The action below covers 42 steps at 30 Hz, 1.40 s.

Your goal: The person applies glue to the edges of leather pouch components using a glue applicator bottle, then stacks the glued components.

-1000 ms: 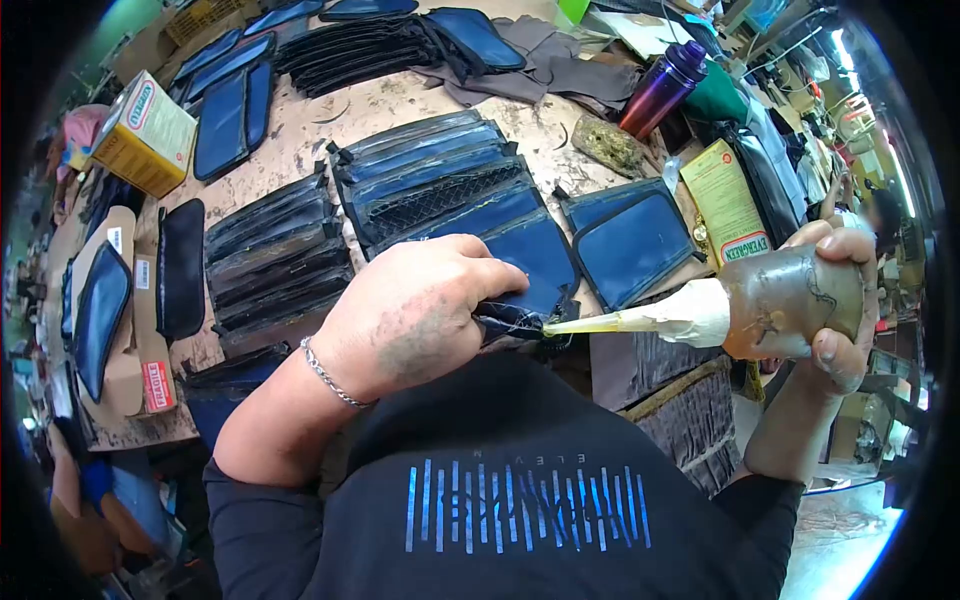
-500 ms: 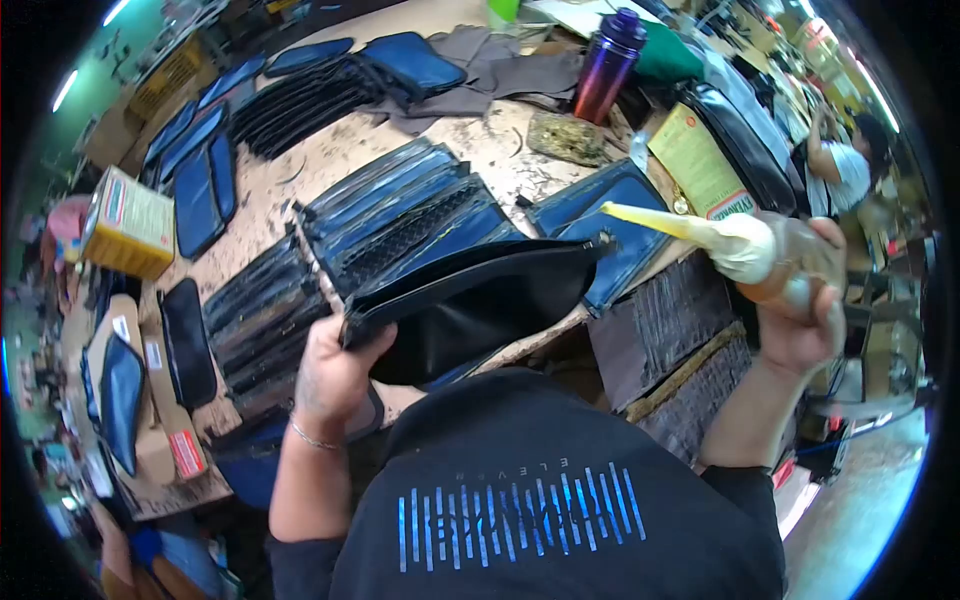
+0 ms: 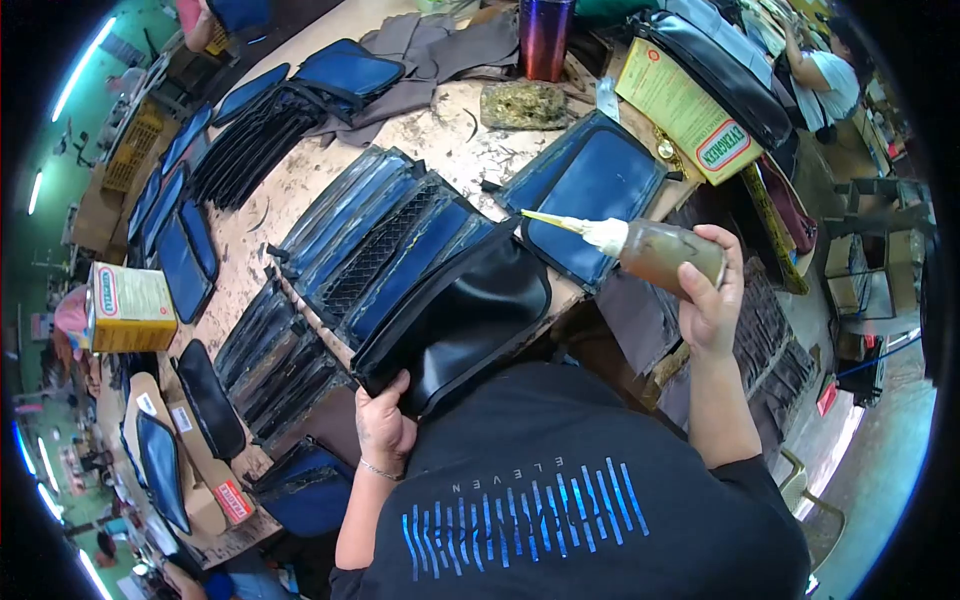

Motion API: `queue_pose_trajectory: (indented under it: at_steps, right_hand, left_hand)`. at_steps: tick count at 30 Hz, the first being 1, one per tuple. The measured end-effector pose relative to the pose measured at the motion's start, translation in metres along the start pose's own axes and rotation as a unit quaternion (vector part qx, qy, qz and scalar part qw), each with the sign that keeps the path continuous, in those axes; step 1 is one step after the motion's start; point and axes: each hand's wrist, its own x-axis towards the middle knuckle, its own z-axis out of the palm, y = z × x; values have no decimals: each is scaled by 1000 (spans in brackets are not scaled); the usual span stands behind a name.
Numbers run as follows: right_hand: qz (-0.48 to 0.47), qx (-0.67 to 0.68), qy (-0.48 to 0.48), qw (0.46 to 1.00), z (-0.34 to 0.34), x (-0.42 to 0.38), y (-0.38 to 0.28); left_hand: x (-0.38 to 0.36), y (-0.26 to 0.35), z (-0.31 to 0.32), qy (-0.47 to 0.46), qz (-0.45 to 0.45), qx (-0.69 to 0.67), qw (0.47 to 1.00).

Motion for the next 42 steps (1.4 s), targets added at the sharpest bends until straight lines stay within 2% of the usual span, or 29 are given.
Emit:
queue_pose_trajectory:
  at_steps: [2, 25, 34, 37, 42]
  right_hand:
    - [11, -27, -1, 1000, -1, -1, 8]
    - [40, -66, 0, 997, 2, 2, 39]
    - [80, 1, 1, 997, 12, -9, 36]
    - [107, 70, 1, 992, 17, -12, 31]
    - [104, 131, 42, 985, 22, 0, 9]
  left_hand:
    - [1, -4, -2, 14, 26, 19, 999]
    - [3, -2, -1, 17, 9, 16, 1000]
    - [5, -1, -3, 16, -16, -1, 1000]
    - [5, 0, 2, 3, -27, -27, 999]
    - [6, 15, 20, -27, -57, -77, 995]
